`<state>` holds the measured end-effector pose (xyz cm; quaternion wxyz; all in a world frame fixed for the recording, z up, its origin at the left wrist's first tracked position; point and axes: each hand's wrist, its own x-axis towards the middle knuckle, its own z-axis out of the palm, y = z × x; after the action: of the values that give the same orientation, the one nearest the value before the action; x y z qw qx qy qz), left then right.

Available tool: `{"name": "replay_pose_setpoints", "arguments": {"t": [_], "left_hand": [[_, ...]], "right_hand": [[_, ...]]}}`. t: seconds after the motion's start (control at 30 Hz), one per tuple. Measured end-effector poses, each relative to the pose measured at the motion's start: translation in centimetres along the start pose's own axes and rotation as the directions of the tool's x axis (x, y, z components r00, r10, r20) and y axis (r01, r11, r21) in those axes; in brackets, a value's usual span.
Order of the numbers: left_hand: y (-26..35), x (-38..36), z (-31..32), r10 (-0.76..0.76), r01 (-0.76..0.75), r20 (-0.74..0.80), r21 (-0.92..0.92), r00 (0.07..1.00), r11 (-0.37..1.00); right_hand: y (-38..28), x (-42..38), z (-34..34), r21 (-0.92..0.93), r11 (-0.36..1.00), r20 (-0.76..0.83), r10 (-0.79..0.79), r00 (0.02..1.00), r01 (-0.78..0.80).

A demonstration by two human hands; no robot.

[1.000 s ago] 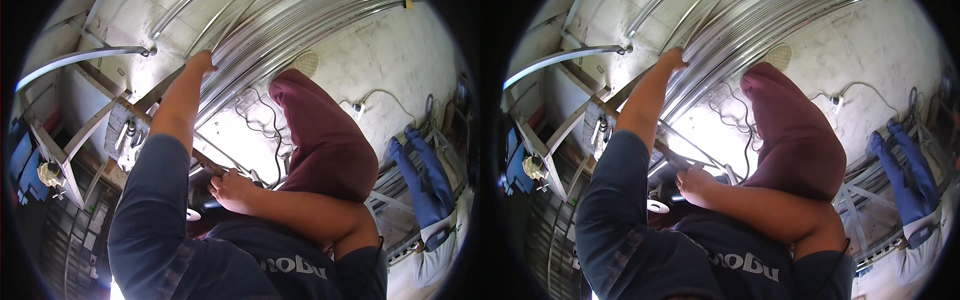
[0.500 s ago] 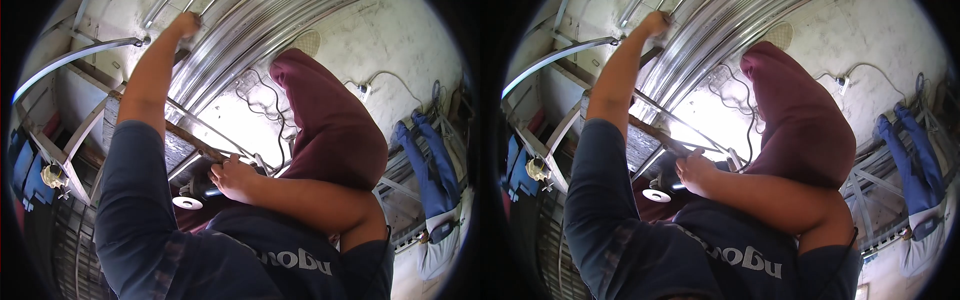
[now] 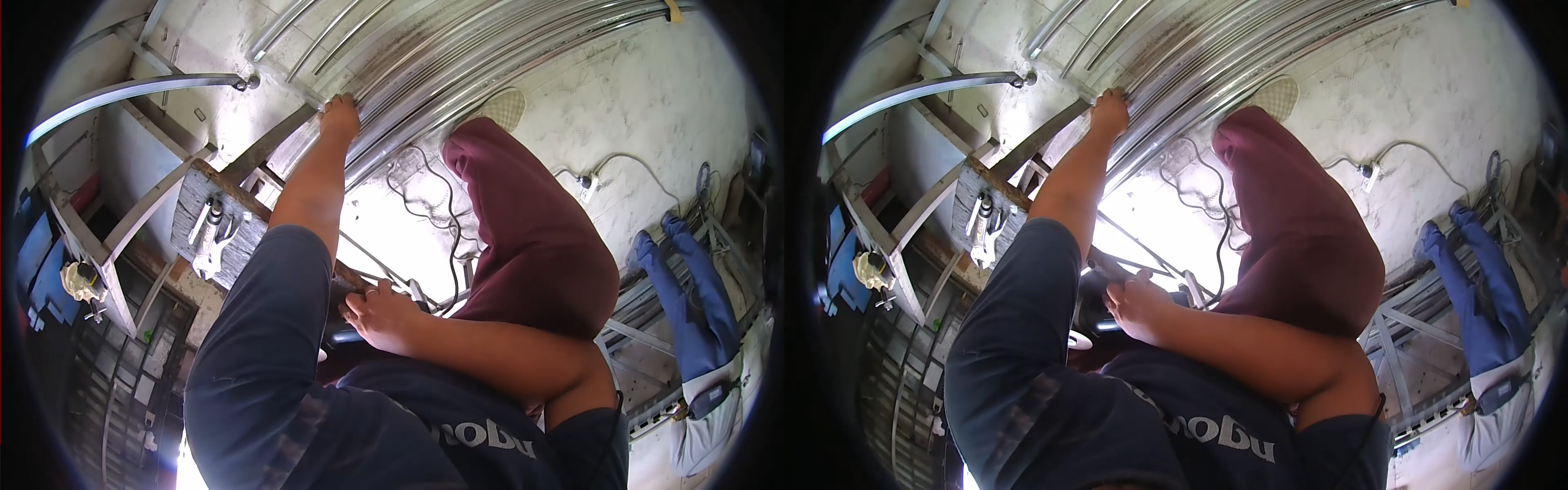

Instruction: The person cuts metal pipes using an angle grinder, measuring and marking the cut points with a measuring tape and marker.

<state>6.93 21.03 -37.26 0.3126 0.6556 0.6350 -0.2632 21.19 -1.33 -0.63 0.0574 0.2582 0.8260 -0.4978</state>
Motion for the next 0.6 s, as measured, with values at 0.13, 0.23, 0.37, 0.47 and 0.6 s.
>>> {"name": "replay_pose_setpoints", "arguments": {"t": [0.13,0.23,0.37,0.47,0.6], "left_hand": [[-0.5,0.9,0.5,0.137,-0.139,0.026,0.122,0.99,0.983],[-0.4,0.4,-0.3,0.176,-0.181,0.088,0.061,0.981,0.982],[-1.9,2.1,2.1,0.29,-0.291,0.055,0.022,0.956,0.956],[-2.9,5.7,4.6,0.511,-0.518,0.087,0.167,0.855,0.839],[4.6,3.2,-3.0,0.567,-0.565,0.049,0.185,0.823,0.804]], "right_hand": [[0.1,0.0,-0.2,0.071,0.997,-0.012,0.024,1.0,-0.023],[-0.1,-0.1,0.5,0.096,0.994,-0.06,0.048,0.997,-0.042],[-0.2,-0.2,1.3,0.09,0.995,-0.054,0.044,0.998,-0.039],[-0.5,0.1,0.9,0.004,1.0,0.005,0.025,1.0,-0.025],[0.1,0.9,-2.8,0.174,0.982,0.079,0.062,0.995,-0.075]]}}
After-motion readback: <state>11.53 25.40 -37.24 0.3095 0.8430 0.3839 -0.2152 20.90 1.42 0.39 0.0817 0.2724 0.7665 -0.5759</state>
